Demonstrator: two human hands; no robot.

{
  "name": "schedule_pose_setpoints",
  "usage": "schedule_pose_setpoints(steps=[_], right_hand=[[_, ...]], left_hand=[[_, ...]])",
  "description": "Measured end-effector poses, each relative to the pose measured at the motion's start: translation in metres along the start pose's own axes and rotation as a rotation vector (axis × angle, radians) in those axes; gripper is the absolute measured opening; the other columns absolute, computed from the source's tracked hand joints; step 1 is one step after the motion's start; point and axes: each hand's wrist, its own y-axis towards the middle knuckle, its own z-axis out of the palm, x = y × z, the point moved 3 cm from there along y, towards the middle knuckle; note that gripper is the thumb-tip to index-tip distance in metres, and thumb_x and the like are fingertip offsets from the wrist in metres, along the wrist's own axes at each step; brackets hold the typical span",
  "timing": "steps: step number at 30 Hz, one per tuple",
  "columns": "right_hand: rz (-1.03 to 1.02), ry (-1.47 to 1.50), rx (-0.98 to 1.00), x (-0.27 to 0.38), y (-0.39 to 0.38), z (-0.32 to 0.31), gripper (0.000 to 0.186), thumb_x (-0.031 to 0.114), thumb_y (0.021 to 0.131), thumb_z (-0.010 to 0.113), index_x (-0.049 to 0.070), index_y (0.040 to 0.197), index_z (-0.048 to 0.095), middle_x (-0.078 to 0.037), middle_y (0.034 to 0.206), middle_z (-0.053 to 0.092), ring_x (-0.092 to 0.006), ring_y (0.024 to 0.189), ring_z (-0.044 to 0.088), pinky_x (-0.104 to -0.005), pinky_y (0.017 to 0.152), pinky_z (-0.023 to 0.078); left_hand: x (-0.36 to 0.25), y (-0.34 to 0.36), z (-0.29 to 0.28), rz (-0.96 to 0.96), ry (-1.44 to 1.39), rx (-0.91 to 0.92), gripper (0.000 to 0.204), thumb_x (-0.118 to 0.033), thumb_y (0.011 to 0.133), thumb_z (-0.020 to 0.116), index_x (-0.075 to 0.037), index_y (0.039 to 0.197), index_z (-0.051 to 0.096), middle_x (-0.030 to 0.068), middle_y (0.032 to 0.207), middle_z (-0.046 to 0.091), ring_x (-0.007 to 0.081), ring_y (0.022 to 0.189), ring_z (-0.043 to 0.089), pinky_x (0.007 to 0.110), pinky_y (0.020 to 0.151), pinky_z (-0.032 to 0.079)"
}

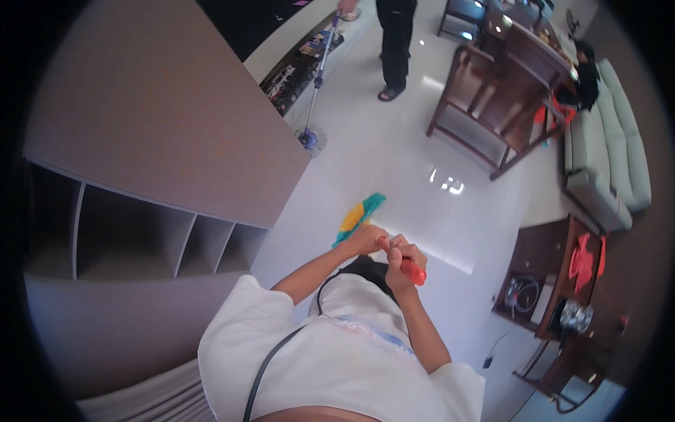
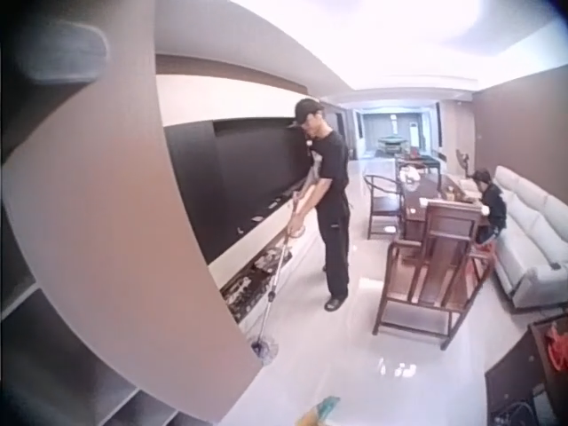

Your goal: Cleaning the floor using a squeegee and a mop.

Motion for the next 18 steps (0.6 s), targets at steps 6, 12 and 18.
schedule_pose_setpoints(steps=[6, 12, 18], right_hand=[[0.062, -0.011, -0.219, 0.03, 0.109, -0.007, 0.029, 0.01, 0.092, 0.044, 0.014, 0.067, 0.029, 0.003, 0.046, 0.027, -0.0078, 0.04, 0.021, -0.0278, 0.049, 0.029], [-0.05, 0.136, -0.058, 0.066, 0.165, 0.016, 0.027, 0.011, 0.093, 0.046, 0.012, 0.07, 0.033, 0.004, 0.043, 0.028, -0.0054, 0.038, 0.018, -0.0265, 0.051, 0.027], [0.075, 0.1, -0.131, -0.034, 0.186, -0.011, 0.027, 0.011, 0.09, 0.049, 0.011, 0.068, 0.033, 0.004, 0.047, 0.03, -0.0078, 0.045, 0.022, -0.0286, 0.057, 0.029]], left_hand=[[-0.042, 0.045, -0.059, -0.03, -0.039, 0.023, 0.026, -0.034, 0.076, 0.065, -0.008, 0.071, 0.065, 0.0158, 0.074, 0.064, 0.0378, 0.078, 0.062, 0.047, 0.072, 0.05], [-0.075, 0.064, -0.117, -0.032, -0.083, -0.002, 0.027, -0.035, 0.075, 0.067, -0.009, 0.07, 0.066, 0.0162, 0.073, 0.064, 0.0363, 0.077, 0.063, 0.046, 0.07, 0.05], [-0.001, 0.141, -0.102, -0.155, -0.065, -0.018, 0.019, -0.027, 0.07, 0.071, -0.009, 0.07, 0.065, 0.0139, 0.073, 0.064, 0.0351, 0.076, 0.063, 0.045, 0.069, 0.05]])
